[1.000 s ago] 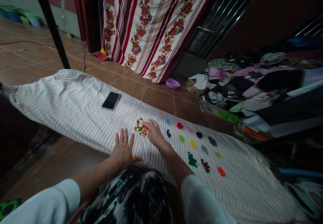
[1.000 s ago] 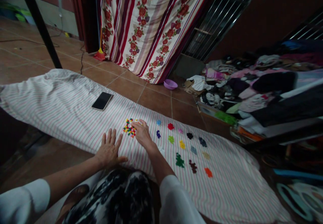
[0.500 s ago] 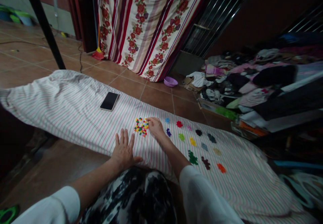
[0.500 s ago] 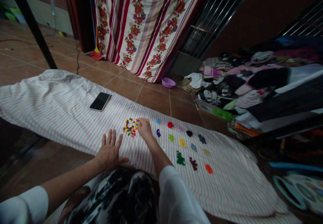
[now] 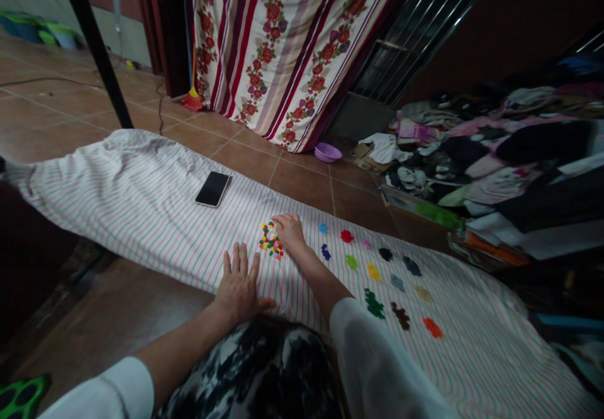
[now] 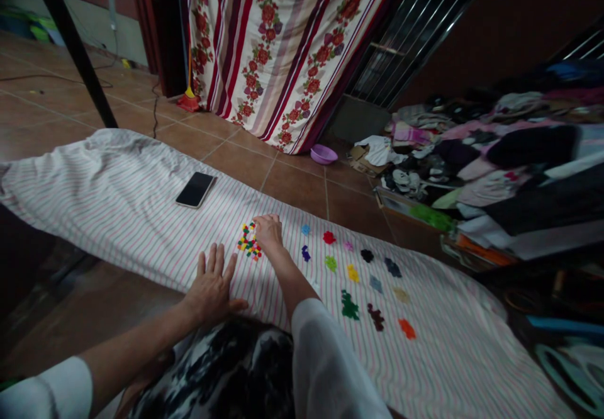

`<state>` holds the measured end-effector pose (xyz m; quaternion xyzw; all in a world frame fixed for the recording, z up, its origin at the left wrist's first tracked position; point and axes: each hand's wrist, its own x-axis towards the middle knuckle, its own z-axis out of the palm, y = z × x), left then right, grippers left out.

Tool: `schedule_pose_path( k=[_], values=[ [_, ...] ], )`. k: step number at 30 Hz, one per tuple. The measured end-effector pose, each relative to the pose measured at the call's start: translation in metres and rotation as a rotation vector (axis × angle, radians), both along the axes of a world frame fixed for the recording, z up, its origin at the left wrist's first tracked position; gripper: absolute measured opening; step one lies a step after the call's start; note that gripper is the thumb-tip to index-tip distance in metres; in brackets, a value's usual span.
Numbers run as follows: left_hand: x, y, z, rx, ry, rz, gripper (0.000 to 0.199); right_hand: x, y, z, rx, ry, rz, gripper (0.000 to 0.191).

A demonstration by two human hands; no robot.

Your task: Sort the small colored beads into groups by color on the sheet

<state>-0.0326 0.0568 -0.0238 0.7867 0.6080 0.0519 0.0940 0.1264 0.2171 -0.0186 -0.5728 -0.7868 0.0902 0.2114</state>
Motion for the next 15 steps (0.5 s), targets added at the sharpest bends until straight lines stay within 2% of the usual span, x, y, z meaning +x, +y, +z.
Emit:
schedule_pose_path(
  k=[9, 15],
  values=[
    [0.0001, -0.0008, 0.0022, -0.009, -0.015, 0.000, 0.113, -0.0053, 0.0100, 0.0034, -0.056, -0.086, -0.023, 0.034],
    [0.0000, -0.0005, 0.0029, -0.024, -0.007, -0.003, 0.113, -0.0060, 0.0087, 0.0046, -0.012, -0.115, -0.017, 0.026]
  ],
)
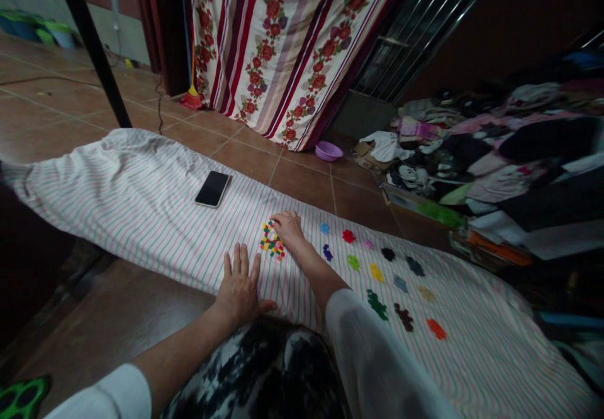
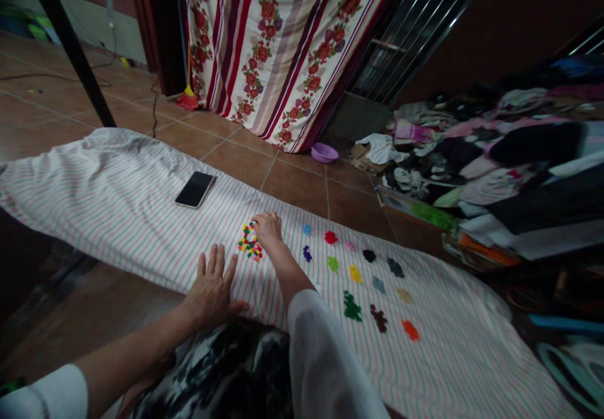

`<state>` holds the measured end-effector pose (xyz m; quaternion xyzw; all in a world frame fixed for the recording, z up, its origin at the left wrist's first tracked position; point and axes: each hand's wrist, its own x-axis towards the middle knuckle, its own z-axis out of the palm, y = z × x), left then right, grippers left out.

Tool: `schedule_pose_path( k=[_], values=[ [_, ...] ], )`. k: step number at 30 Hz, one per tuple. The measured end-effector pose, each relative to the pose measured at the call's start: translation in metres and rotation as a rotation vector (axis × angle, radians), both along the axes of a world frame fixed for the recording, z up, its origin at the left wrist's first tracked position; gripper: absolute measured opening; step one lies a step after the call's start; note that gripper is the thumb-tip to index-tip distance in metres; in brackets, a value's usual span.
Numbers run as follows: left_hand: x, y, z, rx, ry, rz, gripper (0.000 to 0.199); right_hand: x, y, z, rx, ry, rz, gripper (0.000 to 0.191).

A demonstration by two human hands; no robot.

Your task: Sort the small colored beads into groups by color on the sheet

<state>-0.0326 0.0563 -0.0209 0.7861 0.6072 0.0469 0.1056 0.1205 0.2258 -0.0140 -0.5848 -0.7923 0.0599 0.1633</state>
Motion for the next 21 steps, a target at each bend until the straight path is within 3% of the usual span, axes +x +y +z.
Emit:
schedule_pose_path(
  k=[10, 21],
  values=[
    [0.001, 0.001, 0.014, -0.084, 0.094, -0.006, 0.112, 0.009, -0.018, 0.005, 0.066, 0.125, -0.027, 0.025],
    [0.022, 0.010, 0.057, -0.258, 0.380, 0.003, 0.113, 0.030, -0.060, 0.004, 0.070, 0.157, -0.058, 0.023]
  ],
)
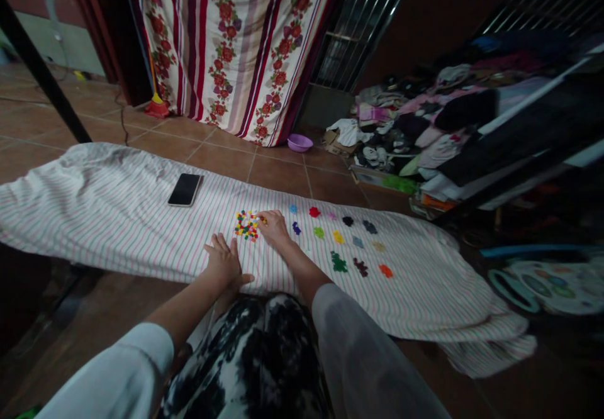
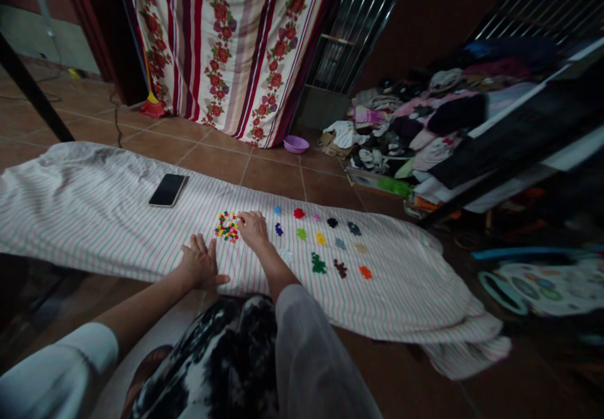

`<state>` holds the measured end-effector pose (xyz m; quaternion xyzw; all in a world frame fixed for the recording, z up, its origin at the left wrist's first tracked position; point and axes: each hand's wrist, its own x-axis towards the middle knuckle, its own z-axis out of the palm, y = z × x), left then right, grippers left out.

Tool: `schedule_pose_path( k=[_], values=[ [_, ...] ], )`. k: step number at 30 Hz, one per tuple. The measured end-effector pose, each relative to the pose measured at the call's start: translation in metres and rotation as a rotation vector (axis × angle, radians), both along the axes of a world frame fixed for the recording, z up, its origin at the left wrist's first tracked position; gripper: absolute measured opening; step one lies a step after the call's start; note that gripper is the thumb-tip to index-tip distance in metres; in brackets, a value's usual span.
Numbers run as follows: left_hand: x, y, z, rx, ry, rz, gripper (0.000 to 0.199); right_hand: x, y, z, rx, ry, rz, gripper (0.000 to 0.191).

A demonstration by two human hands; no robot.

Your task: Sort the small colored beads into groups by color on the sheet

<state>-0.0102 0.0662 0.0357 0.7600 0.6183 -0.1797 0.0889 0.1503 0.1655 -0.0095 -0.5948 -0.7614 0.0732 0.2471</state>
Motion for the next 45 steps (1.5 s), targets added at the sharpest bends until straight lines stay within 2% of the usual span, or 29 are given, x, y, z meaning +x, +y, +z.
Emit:
schedule_pose_path(
  k=[7, 13, 19, 23, 28, 37, 45],
  values=[
    [0.009, 0.010, 0.007, -0.072, 0.069, 0.066, 0.123, 0.018, -0.033, -0.005, 0.035, 0.050, 0.009, 0.022],
    [0.007, 0.012, 0.008, -0.080, 0.040, 0.071, 0.127, 0.049, -0.059, -0.002, 0.088, 0.074, 0.006, 0.018],
    [0.003, 0.012, 0.002, -0.087, 0.064, 0.042, 0.129, 0.095, -0.076, 0.004, 0.137, 0.166, -0.115, 0.020],
    [-0.001, 0.012, -0.005, -0.057, 0.051, 0.035, 0.128, 0.117, -0.086, 0.002, 0.123, 0.194, -0.191, 0.022],
    [-0.002, 0.011, -0.007, -0.048, 0.066, 0.024, 0.123, 0.120, -0.096, -0.009, 0.115, 0.157, -0.202, 0.021],
    [-0.003, 0.009, -0.004, -0.030, 0.059, -0.004, 0.127, 0.117, -0.105, -0.031, 0.162, 0.148, -0.143, 0.024],
    [-0.003, 0.006, -0.003, -0.007, 0.086, -0.032, 0.123, 0.115, -0.105, -0.040, 0.190, 0.182, -0.147, 0.029]
  ],
)
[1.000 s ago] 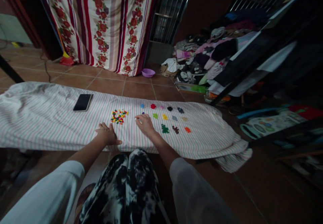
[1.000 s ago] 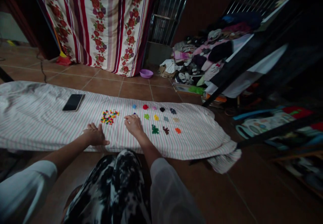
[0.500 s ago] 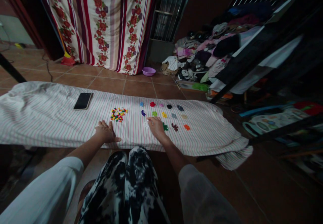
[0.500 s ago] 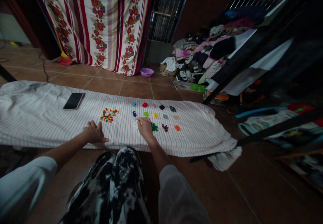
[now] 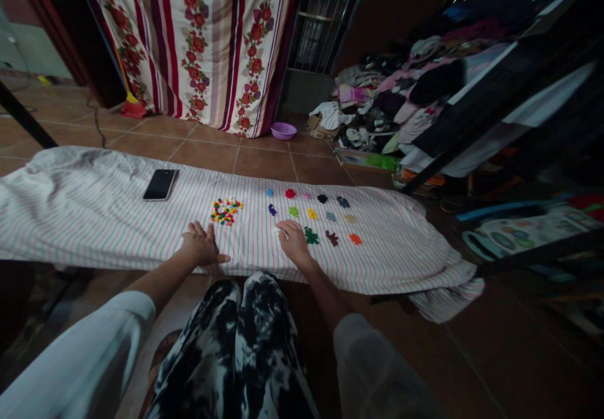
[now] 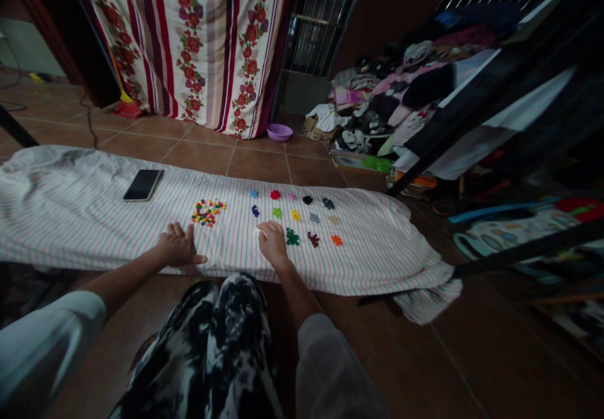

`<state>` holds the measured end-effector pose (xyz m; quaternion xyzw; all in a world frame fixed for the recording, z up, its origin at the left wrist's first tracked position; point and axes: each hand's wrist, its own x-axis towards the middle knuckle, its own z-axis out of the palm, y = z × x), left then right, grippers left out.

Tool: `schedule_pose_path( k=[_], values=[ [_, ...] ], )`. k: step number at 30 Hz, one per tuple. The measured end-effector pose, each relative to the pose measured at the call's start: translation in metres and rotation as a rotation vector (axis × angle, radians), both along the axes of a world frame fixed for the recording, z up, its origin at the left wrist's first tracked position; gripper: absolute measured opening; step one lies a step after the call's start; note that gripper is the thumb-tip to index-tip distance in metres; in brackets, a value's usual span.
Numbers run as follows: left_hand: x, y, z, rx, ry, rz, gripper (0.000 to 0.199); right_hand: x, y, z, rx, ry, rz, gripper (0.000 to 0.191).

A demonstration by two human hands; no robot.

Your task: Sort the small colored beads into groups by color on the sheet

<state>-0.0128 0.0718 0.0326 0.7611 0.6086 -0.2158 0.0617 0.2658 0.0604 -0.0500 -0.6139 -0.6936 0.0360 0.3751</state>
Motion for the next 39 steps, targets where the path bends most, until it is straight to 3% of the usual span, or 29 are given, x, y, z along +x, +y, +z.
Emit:
schedule_pose_path(
  k=[13, 23, 27, 31, 39],
  values=[
    [0.000, -0.001, -0.001, 0.015, -0.054, 0.034, 0.122, -0.005, -0.003, -0.001, -0.050, 0.005, 0.077, 0.024],
    [0.002, -0.001, -0.001, -0.009, -0.017, 0.025, 0.119, -0.009, 0.003, 0.005, 0.035, -0.001, 0.083, 0.021],
    [0.002, 0.000, -0.003, -0.008, -0.001, 0.025, 0.119, -0.024, 0.009, 0.016, 0.065, -0.018, 0.107, 0.021],
    [0.001, 0.000, -0.007, 0.009, -0.035, 0.026, 0.120, -0.051, 0.015, 0.024, 0.052, -0.039, 0.230, 0.023],
    [0.002, 0.001, -0.006, -0.002, -0.092, 0.058, 0.126, -0.101, 0.025, 0.025, -0.056, -0.063, 0.339, 0.024]
  ],
)
